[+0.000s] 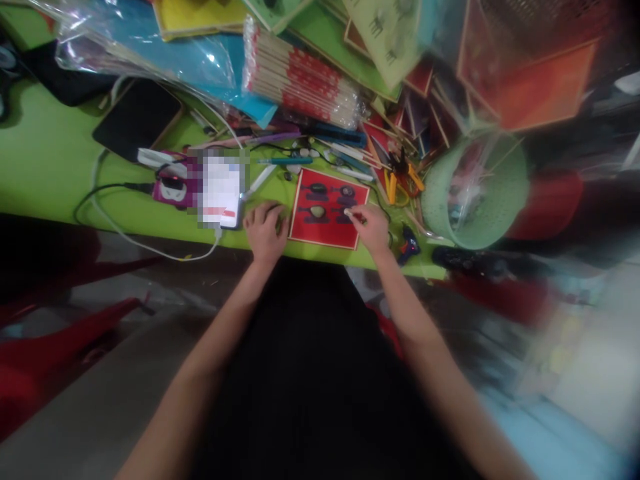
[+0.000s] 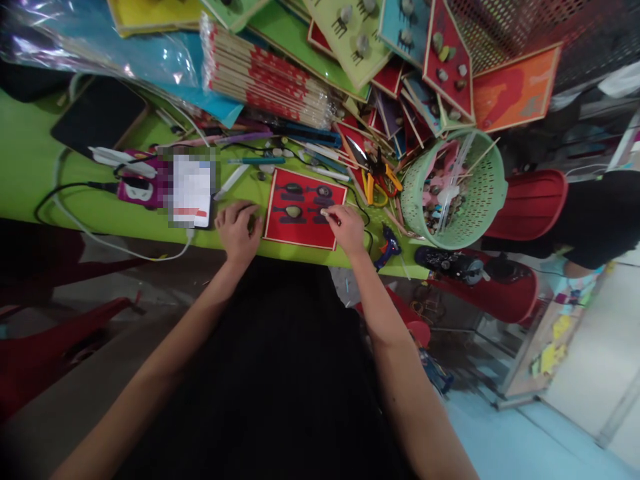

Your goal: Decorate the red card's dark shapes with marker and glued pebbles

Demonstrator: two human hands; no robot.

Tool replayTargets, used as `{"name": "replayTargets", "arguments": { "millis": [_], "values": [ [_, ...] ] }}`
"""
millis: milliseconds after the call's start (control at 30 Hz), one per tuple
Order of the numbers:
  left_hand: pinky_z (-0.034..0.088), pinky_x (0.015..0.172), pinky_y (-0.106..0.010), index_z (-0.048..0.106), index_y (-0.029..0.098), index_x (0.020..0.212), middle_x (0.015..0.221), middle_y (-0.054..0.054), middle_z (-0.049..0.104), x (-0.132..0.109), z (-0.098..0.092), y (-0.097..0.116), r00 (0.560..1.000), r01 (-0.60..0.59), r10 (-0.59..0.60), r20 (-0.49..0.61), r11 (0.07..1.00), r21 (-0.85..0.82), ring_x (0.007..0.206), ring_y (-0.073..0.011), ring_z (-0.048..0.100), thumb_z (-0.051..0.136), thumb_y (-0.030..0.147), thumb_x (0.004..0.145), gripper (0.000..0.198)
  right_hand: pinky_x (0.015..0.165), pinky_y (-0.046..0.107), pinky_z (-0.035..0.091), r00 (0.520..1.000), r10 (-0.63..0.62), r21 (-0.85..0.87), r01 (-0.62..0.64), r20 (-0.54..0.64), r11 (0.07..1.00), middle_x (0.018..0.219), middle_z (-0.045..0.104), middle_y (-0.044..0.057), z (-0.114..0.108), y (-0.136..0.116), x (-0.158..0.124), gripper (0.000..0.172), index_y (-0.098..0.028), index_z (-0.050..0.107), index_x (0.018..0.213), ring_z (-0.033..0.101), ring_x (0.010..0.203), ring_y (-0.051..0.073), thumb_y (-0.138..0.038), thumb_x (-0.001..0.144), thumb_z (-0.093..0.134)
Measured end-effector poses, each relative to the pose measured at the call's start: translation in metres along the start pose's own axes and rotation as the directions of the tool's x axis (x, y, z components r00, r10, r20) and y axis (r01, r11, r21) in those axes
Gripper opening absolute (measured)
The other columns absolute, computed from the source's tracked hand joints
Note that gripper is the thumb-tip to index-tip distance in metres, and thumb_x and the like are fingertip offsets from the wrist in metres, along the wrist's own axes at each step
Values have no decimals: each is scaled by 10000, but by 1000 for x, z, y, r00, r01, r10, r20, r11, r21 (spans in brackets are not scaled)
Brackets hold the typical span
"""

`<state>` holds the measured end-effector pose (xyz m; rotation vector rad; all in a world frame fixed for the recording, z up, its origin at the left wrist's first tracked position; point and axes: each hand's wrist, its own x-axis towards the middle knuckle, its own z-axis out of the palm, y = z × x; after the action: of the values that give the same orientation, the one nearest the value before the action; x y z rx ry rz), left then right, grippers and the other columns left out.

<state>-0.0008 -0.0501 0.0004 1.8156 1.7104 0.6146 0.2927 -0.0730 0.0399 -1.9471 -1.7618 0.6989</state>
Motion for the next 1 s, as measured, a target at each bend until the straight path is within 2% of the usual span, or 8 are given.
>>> {"name": "replayTargets", "arguments": {
  "millis": [167, 433, 667, 1000],
  "values": [
    [394, 1085, -537, 759, 265, 1226, 1368, -119, 711, 0, -1, 1, 1000, 2, -2, -10, 1000, -1, 1267, -371, 593, 597, 386, 1000, 304, 1005, 421, 510, 999, 47, 4, -47, 0, 999, 1086, 804, 75, 5, 2, -3, 225, -264, 787, 1001, 700, 1021, 262, -442, 1020, 650],
    [390, 1082, -535, 754, 271, 1233, 1367, -118, 706, -1, -1, 2, 1000, 9, -9, -2, 1000, -1, 1262, -367, 588, 584, 397, 1010, 307, 985, 424, 545, 999, 34, 5, -34, -22, 999, 1111, 811, 56, 9, 2, -5, 239, -289, 796, 1015, 717, 1052, 260, -462, 1030, 631],
    [389, 1067, -526, 754, 285, 1234, 1360, -110, 706, -1, 0, 1, 1000, 0, 0, -9, 1000, 9, 1259, -363, 587, 578, 401, 1020, 300, 993, 420, 528, 998, 54, 61, -52, -30, 997, 1091, 776, 82, 11, 3, -4, 246, -263, 791, 993, 691, 1060, 260, -458, 1024, 645],
    [380, 1072, -522, 757, 271, 1240, 1370, -117, 704, -1, -1, 1, 1000, 6, -7, 2, 1000, 9, 1262, -365, 577, 587, 384, 1012, 306, 940, 392, 522, 1000, 22, -10, -22, 3, 1000, 1048, 741, 81, 9, 3, 0, 226, -251, 790, 986, 669, 1020, 252, -407, 1036, 634]
  ]
}}
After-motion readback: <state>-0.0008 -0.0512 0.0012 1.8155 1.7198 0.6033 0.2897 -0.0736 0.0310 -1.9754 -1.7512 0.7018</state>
